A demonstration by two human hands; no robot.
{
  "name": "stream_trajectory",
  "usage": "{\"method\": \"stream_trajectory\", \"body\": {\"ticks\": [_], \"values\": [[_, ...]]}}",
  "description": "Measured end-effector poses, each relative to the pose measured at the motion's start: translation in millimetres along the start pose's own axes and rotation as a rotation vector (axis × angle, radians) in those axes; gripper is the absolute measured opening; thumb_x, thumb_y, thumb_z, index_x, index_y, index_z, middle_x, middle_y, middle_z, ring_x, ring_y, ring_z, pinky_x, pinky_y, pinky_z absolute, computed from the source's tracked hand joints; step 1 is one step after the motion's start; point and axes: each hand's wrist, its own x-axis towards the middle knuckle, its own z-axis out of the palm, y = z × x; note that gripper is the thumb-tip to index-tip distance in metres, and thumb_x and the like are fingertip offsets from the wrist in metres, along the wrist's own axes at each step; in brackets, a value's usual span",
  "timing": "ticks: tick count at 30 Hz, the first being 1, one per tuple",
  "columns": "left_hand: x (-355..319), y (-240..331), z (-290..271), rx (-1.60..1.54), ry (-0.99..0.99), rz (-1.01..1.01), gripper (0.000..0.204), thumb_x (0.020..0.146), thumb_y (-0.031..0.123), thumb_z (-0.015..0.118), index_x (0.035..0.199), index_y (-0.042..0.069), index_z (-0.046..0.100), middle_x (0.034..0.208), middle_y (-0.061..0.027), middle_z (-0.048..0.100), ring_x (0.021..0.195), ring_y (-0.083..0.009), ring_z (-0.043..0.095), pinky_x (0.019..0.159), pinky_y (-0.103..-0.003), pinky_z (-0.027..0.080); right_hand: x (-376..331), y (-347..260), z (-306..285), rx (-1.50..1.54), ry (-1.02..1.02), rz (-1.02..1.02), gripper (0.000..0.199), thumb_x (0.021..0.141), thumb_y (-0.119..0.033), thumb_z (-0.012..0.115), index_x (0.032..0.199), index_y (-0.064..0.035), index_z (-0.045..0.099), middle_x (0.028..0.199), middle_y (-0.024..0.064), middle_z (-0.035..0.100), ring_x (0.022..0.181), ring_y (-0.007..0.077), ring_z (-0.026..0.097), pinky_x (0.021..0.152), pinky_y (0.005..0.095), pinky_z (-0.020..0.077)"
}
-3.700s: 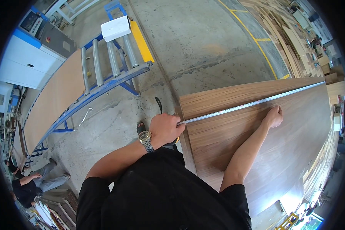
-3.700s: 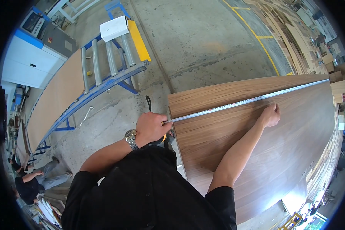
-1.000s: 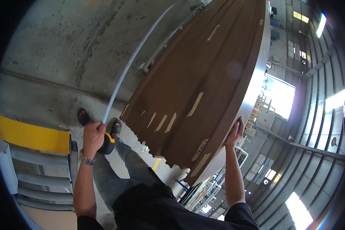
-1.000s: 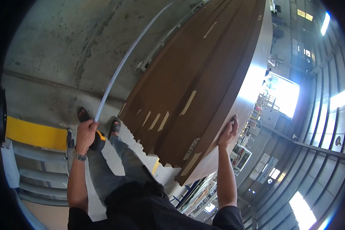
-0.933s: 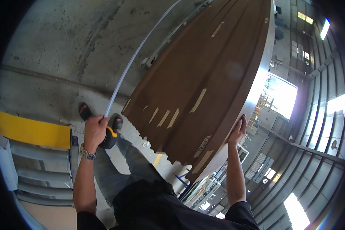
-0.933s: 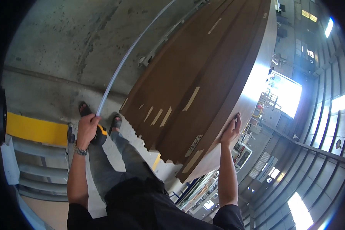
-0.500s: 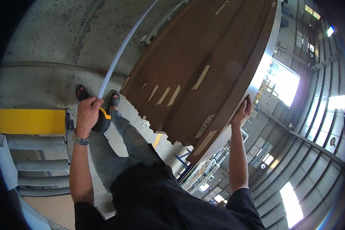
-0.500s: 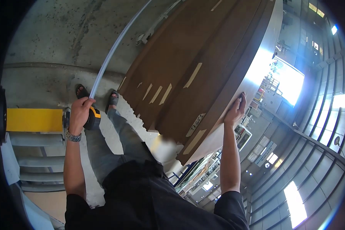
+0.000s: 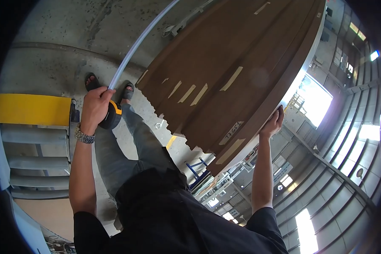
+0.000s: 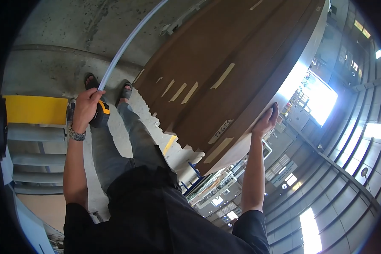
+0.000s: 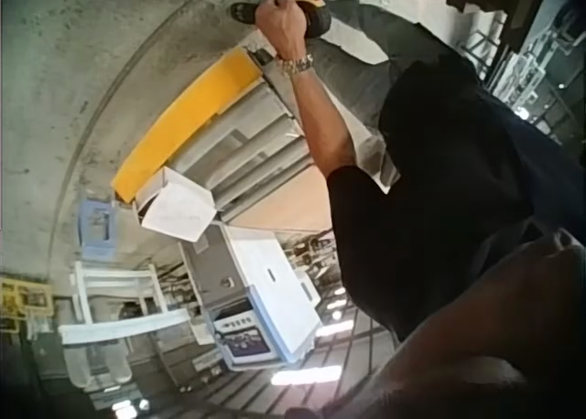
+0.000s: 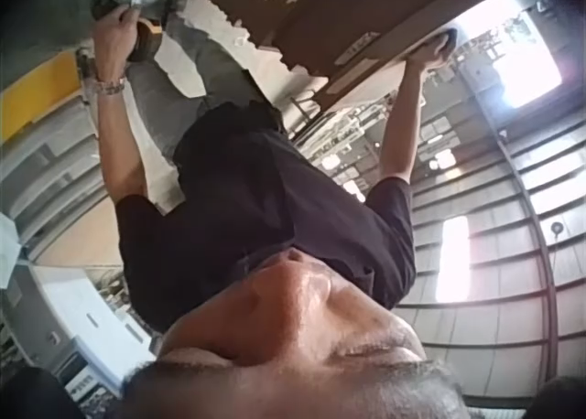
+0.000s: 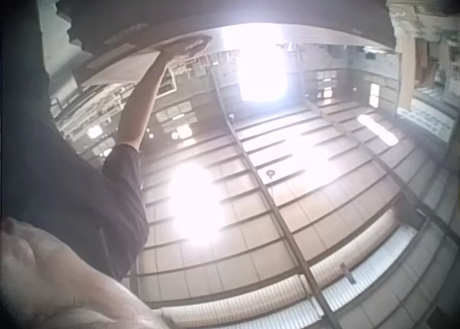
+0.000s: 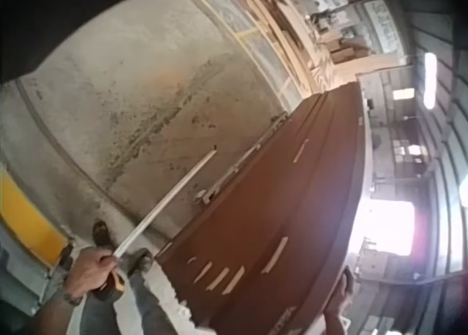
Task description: Measuring wooden panels with a tape measure and marking positions using a marker and level.
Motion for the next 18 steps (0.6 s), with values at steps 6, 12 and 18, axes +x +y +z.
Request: {"method": "stream_trajectory", "body": {"ticks": [6, 12, 18], "values": [[-3, -3, 4, 0.025, -0.003, 0.024, 0.028, 0.093, 0.021, 0.057, 0.097, -0.002, 0.071, 0.066, -0.0133, 0.061, 0.060, -0.0174, 0.055, 0.060, -0.031, 0.042, 0, 3, -1, -0.045, -0.004, 0.000, 0.040, 0.100, -0.023, 0.049, 0.130, 0.0009, 0.059, 0.128, 0.0132, 0.064, 0.116, 0.0233, 0.060, 0.103, 0.0320, 0.0427], [-4, -18, 4, 0.063, -0.021, 0.041, 0.029, 0.090, 0.021, 0.056, 0.099, -0.003, 0.071, 0.083, -0.0178, 0.071, 0.072, -0.0251, 0.065, 0.069, -0.031, 0.048, -1, 4, -1, -0.033, -0.019, 0.030, 0.039, 0.099, -0.019, 0.048, 0.130, 0.0012, 0.059, 0.133, 0.0154, 0.061, 0.123, 0.0265, 0.056, 0.108, 0.0349, 0.0399], [-16, -10, 7, 0.055, 0.019, 0.021, 0.025, 0.086, 0.018, 0.056, 0.091, -0.002, 0.069, 0.085, -0.0224, 0.065, 0.078, -0.0385, 0.063, 0.069, -0.040, 0.048, 0, 3, -3, -0.058, -0.032, 0.015, 0.040, 0.099, -0.020, 0.048, 0.132, -0.0002, 0.058, 0.133, 0.0154, 0.061, 0.123, 0.0270, 0.056, 0.107, 0.0349, 0.0403]]}}
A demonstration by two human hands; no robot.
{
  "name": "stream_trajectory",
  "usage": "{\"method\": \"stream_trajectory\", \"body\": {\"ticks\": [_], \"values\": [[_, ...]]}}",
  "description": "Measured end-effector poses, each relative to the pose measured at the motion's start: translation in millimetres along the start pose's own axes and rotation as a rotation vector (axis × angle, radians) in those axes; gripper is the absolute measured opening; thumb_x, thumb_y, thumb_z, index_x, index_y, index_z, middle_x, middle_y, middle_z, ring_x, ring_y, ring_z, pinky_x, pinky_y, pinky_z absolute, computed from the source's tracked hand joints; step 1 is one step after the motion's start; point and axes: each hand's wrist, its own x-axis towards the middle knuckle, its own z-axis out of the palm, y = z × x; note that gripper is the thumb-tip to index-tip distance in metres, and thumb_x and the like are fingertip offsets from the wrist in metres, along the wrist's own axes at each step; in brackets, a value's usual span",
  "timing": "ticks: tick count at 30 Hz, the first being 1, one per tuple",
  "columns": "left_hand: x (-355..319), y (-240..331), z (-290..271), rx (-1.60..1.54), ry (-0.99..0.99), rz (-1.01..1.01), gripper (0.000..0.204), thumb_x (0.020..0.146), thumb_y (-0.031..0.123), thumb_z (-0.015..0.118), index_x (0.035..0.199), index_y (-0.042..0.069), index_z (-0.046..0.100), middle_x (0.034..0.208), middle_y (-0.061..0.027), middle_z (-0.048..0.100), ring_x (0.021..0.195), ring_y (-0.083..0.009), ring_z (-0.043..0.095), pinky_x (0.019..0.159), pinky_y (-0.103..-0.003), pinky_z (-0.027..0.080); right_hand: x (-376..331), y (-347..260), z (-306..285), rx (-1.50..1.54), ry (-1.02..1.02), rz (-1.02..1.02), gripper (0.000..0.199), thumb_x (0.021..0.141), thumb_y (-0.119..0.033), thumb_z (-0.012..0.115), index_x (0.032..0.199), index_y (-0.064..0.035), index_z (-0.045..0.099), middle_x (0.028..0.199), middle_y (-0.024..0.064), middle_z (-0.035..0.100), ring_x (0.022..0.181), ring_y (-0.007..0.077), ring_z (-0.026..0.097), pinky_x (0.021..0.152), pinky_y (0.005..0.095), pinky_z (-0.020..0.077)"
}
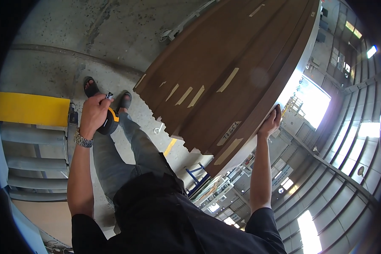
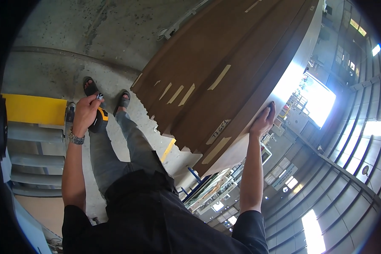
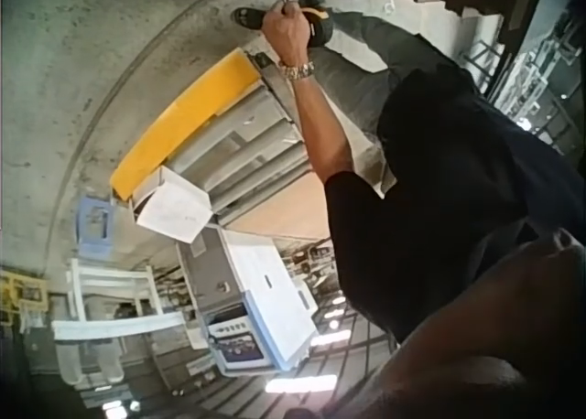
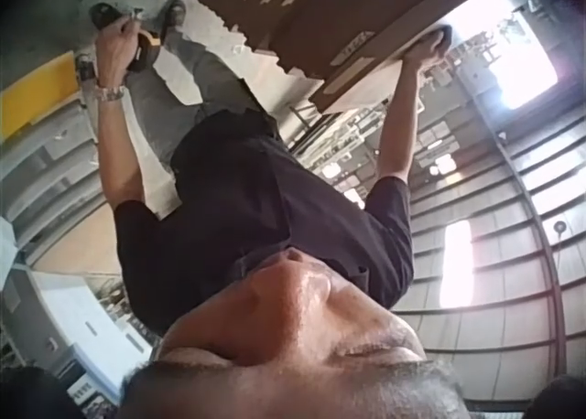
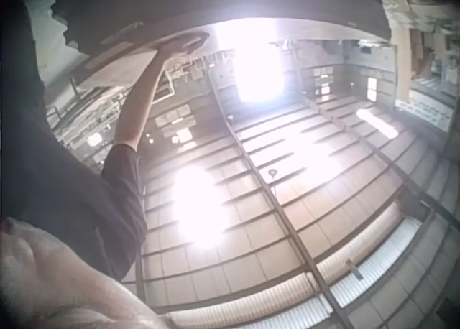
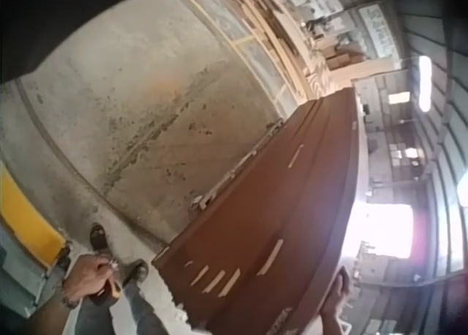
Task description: Measuring wooden panels with a tape measure and marking positions using a marker and level.
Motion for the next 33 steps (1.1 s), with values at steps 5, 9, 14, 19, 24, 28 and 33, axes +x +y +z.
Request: {"method": "stream_trajectory", "body": {"ticks": [5, 9, 14, 19, 24, 28, 33], "values": [[-12, 1, 1, 0.021, 0.024, 0.020, 0.023, 0.085, 0.018, 0.057, 0.087, -0.003, 0.068, 0.084, -0.0225, 0.064, 0.078, -0.0396, 0.063, 0.069, -0.040, 0.048, -3, -2, -1, 0.003, 0.012, 0.002, 0.039, 0.098, -0.020, 0.049, 0.132, -0.0017, 0.058, 0.132, 0.0147, 0.062, 0.121, 0.0265, 0.058, 0.105, 0.0346, 0.0419], [-24, 12, -4, 0.059, 0.035, 0.013, 0.024, 0.083, 0.020, 0.059, 0.082, -0.003, 0.066, 0.080, -0.0247, 0.063, 0.076, -0.0411, 0.062, 0.066, -0.043, 0.047, -6, -11, -1, 0.007, 0.019, 0.058, 0.039, 0.097, -0.021, 0.050, 0.131, -0.0040, 0.060, 0.129, 0.0138, 0.063, 0.117, 0.0255, 0.061, 0.102, 0.0352, 0.0444], [-36, 32, -6, 0.133, 0.050, 0.043, 0.025, 0.079, 0.021, 0.058, 0.077, -0.003, 0.066, 0.074, -0.0266, 0.061, 0.073, -0.0438, 0.061, 0.063, -0.046, 0.047, -3, -6, -1, 0.025, 0.034, 0.063, 0.038, 0.096, -0.023, 0.053, 0.129, -0.0049, 0.061, 0.129, 0.0147, 0.063, 0.115, 0.0275, 0.061, 0.099, 0.0365, 0.0453], [-43, 62, 4, 0.227, 0.049, 0.059, 0.025, 0.081, 0.023, 0.060, 0.077, 0.000, 0.069, 0.078, -0.0255, 0.064, 0.077, -0.0428, 0.064, 0.067, -0.048, 0.050, 0, 4, -11, -0.008, 0.070, 0.041, 0.038, 0.095, -0.019, 0.055, 0.129, -0.0028, 0.060, 0.131, 0.0162, 0.061, 0.125, 0.0323, 0.053, 0.107, 0.0397, 0.0386], [-27, 78, 15, 0.329, 0.000, 0.164, 0.025, 0.081, 0.024, 0.061, 0.074, 0.001, 0.068, 0.078, -0.0241, 0.065, 0.077, -0.0411, 0.064, 0.069, -0.049, 0.051, -1, -9, 2, 0.048, 0.121, -0.029, 0.035, 0.093, -0.014, 0.056, 0.125, -0.0010, 0.060, 0.132, 0.0181, 0.059, 0.125, 0.0349, 0.052, 0.107, 0.0416, 0.0399], [-1, 126, 28, 0.382, -0.026, 0.187, 0.028, 0.080, 0.027, 0.059, 0.072, 0.002, 0.067, 0.078, -0.0231, 0.065, 0.078, -0.0424, 0.064, 0.071, -0.050, 0.051, 2, -17, -12, 0.071, 0.135, -0.034, 0.034, 0.092, -0.012, 0.056, 0.123, 0.0013, 0.059, 0.133, 0.0188, 0.058, 0.126, 0.0354, 0.052, 0.108, 0.0416, 0.0402], [43, 176, 44, 0.431, -0.117, 0.307, 0.028, 0.080, 0.026, 0.057, 0.071, 0.001, 0.065, 0.076, -0.0239, 0.064, 0.076, -0.0436, 0.063, 0.069, -0.052, 0.050, 8, -29, -24, 0.056, 0.139, -0.034, 0.035, 0.091, -0.008, 0.053, 0.125, 0.0015, 0.058, 0.135, 0.0189, 0.057, 0.127, 0.0365, 0.051, 0.108, 0.0433, 0.0397]]}}
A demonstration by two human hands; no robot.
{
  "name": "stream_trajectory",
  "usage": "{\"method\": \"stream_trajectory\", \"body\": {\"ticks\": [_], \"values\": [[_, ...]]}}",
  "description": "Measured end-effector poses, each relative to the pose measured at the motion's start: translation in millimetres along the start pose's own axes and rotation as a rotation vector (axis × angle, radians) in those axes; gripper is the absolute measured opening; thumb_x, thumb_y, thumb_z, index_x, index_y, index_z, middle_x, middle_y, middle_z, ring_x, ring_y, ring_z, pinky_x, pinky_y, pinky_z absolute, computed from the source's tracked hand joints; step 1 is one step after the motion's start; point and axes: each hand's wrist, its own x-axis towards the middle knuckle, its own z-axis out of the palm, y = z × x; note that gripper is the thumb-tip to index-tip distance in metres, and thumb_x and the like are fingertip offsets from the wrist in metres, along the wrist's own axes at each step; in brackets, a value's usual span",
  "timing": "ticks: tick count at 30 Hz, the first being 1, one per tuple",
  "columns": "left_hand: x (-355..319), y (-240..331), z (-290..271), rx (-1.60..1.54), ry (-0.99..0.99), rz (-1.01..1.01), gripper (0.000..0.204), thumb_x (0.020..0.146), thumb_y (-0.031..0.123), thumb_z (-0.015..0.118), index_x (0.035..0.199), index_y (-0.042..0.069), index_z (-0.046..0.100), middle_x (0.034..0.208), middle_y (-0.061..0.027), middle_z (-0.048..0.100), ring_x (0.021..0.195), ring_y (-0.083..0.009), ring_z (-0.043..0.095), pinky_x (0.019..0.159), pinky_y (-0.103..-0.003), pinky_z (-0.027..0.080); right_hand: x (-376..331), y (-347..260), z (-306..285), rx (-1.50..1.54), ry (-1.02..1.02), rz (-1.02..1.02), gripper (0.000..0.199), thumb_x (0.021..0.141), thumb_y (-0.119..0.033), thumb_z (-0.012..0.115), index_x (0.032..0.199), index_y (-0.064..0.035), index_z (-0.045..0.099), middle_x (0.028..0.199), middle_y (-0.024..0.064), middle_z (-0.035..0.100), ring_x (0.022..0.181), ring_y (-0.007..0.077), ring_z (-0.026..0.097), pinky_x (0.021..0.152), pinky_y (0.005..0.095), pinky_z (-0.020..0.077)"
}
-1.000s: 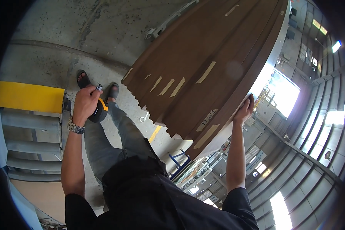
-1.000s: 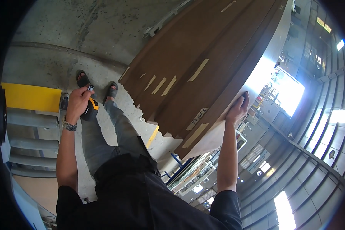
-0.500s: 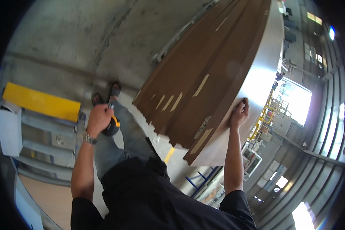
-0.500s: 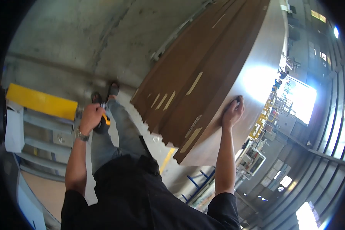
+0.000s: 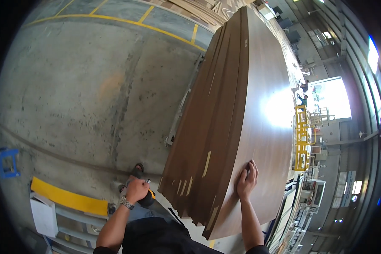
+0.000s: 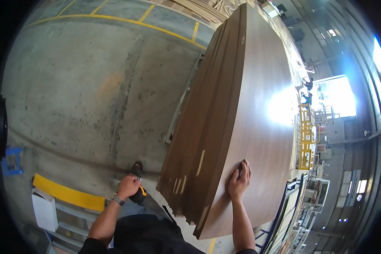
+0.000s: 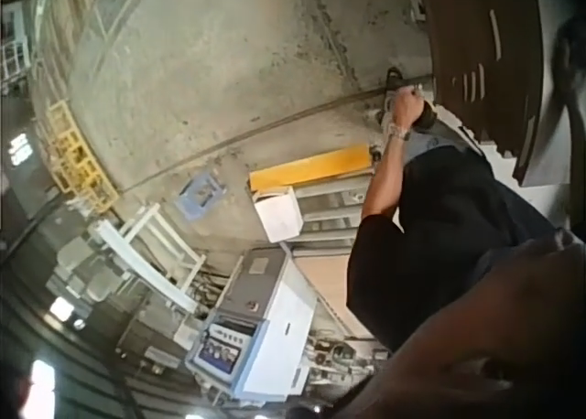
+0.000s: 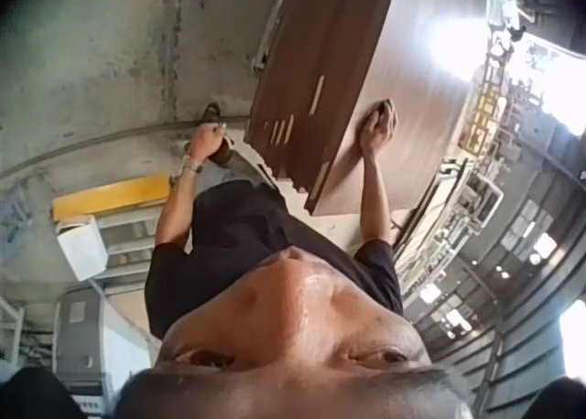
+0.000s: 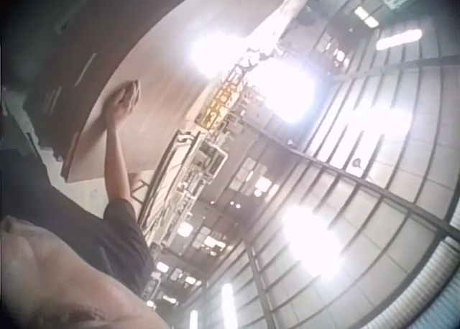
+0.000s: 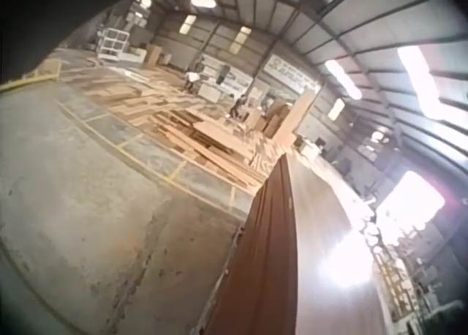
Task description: Measuring wooden panels with a tape measure and marking positions using a marker and level.
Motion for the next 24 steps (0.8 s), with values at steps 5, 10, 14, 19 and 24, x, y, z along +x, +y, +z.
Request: {"method": "stream_trajectory", "body": {"ticks": [5, 10, 14, 19, 24], "values": [[45, 15, -13, -0.025, -0.042, 0.048, 0.026, 0.080, 0.025, 0.057, 0.070, 0.002, 0.066, 0.073, -0.0244, 0.063, 0.074, -0.0435, 0.063, 0.068, -0.052, 0.051, 8, -9, 4, -0.017, -0.049, 0.029, 0.036, 0.090, -0.007, 0.053, 0.125, 0.0023, 0.057, 0.136, 0.0197, 0.056, 0.128, 0.0376, 0.050, 0.109, 0.0438, 0.0385], [94, 38, -41, -0.009, -0.103, 0.091, 0.026, 0.081, 0.026, 0.058, 0.071, 0.004, 0.067, 0.072, -0.0226, 0.064, 0.072, -0.0432, 0.063, 0.068, -0.051, 0.051, 13, -15, 1, -0.029, -0.065, 0.067, 0.038, 0.090, -0.006, 0.051, 0.127, 0.0024, 0.056, 0.137, 0.0206, 0.055, 0.129, 0.0381, 0.049, 0.109, 0.0437, 0.0377], [144, 34, -65, -0.063, -0.131, -0.002, 0.027, 0.083, 0.027, 0.060, 0.074, 0.004, 0.069, 0.079, -0.0233, 0.065, 0.078, -0.0428, 0.064, 0.070, -0.049, 0.051, 21, -23, 8, -0.101, -0.067, 0.139, 0.038, 0.091, -0.004, 0.047, 0.127, 0.0032, 0.055, 0.137, 0.0206, 0.054, 0.129, 0.0369, 0.049, 0.110, 0.0424, 0.0375], [221, 32, -130, -0.134, -0.212, -0.029, 0.025, 0.083, 0.028, 0.060, 0.079, 0.007, 0.073, 0.080, -0.0208, 0.067, 0.079, -0.0405, 0.065, 0.069, -0.047, 0.051, 34, -49, 51, -0.286, 0.000, 0.535, 0.040, 0.093, -0.007, 0.043, 0.130, 0.0058, 0.053, 0.138, 0.0237, 0.052, 0.130, 0.0392, 0.046, 0.114, 0.0433, 0.0323], [325, 62, -224, -0.143, -0.109, 0.022, 0.020, 0.082, 0.023, 0.062, 0.079, 0.007, 0.074, 0.074, -0.0194, 0.067, 0.073, -0.0362, 0.067, 0.066, -0.044, 0.052, 66, -57, 61, -0.386, -0.089, 0.741, 0.037, 0.090, -0.007, 0.043, 0.123, 0.0031, 0.056, 0.126, 0.0252, 0.057, 0.119, 0.0407, 0.052, 0.103, 0.0462, 0.0388]]}}
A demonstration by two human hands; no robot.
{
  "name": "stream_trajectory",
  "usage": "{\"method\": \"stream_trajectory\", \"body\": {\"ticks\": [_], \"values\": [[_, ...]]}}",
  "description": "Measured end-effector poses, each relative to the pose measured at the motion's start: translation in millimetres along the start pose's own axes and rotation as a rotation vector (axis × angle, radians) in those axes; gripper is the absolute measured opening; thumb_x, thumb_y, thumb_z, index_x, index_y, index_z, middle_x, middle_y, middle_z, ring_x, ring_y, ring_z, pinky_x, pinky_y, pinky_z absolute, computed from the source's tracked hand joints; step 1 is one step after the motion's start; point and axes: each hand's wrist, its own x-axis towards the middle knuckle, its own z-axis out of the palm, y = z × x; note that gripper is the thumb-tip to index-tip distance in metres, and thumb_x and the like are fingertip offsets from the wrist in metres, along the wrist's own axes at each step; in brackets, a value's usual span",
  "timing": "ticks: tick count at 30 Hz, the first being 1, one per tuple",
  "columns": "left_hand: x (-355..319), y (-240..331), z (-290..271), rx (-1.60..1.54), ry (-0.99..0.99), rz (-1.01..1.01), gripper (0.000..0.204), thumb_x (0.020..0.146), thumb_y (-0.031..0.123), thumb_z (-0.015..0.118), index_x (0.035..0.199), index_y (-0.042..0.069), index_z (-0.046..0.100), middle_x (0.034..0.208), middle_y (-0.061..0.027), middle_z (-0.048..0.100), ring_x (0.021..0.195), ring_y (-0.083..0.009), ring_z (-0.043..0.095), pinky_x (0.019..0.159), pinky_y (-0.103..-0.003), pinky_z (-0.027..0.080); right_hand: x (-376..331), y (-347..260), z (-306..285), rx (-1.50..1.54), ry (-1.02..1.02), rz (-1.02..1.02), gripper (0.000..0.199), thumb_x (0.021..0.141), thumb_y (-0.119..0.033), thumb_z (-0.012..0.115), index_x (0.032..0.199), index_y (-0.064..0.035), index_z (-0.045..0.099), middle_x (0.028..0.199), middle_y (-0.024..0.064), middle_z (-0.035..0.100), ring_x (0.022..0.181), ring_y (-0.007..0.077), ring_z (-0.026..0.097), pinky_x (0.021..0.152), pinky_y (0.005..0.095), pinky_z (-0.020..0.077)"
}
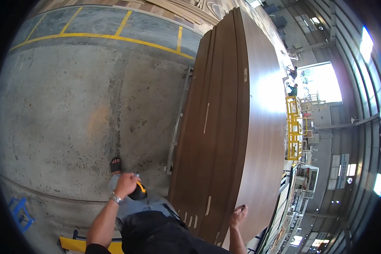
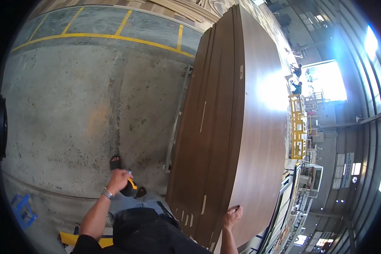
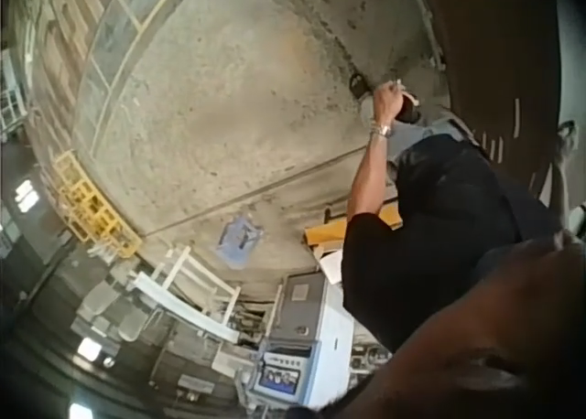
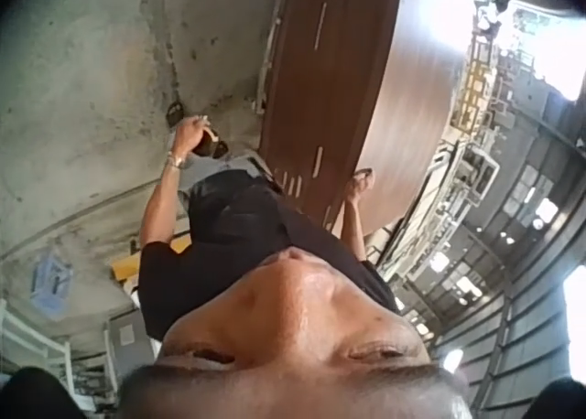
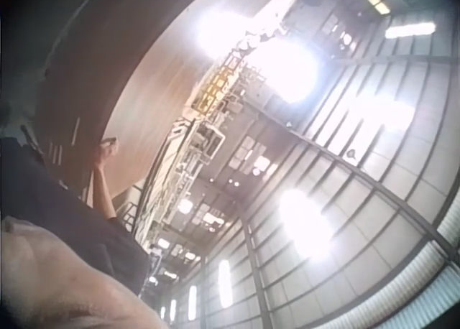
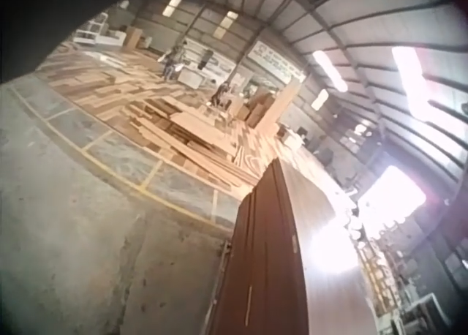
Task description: Measuring wooden panels with a tape measure and marking positions using a marker and level.
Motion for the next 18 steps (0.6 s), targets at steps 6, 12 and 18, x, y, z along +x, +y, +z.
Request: {"method": "stream_trajectory", "body": {"ticks": [6, 12, 18], "values": [[106, 68, -82, -0.071, 0.067, -0.055, 0.023, 0.084, 0.017, 0.057, 0.081, -0.001, 0.072, 0.073, -0.0159, 0.070, 0.069, -0.0268, 0.069, 0.065, -0.036, 0.052, 22, -30, 13, -0.057, 0.024, 0.234, 0.032, 0.087, -0.008, 0.043, 0.114, 0.0007, 0.059, 0.107, 0.0249, 0.064, 0.101, 0.0422, 0.060, 0.089, 0.0486, 0.0454], [198, 106, -80, -0.608, -0.047, -0.285, 0.021, 0.086, 0.015, 0.059, 0.084, -0.002, 0.071, 0.079, -0.0068, 0.070, 0.075, -0.0147, 0.066, 0.069, -0.028, 0.051, 97, -87, 32, -0.250, -0.006, 0.604, 0.040, 0.087, -0.017, 0.044, 0.121, -0.0032, 0.060, 0.113, 0.0228, 0.067, 0.105, 0.0416, 0.063, 0.092, 0.0491, 0.0481], [303, 180, -34, -0.533, -0.182, -0.241, 0.024, 0.091, 0.021, 0.063, 0.090, -0.001, 0.072, 0.081, -0.0064, 0.071, 0.075, -0.0137, 0.065, 0.071, -0.028, 0.050, 241, -207, 52, 0.042, -0.022, 0.379, 0.043, 0.090, -0.022, 0.051, 0.128, -0.0042, 0.059, 0.119, 0.0195, 0.066, 0.108, 0.0335, 0.065, 0.093, 0.0423, 0.0493]]}}
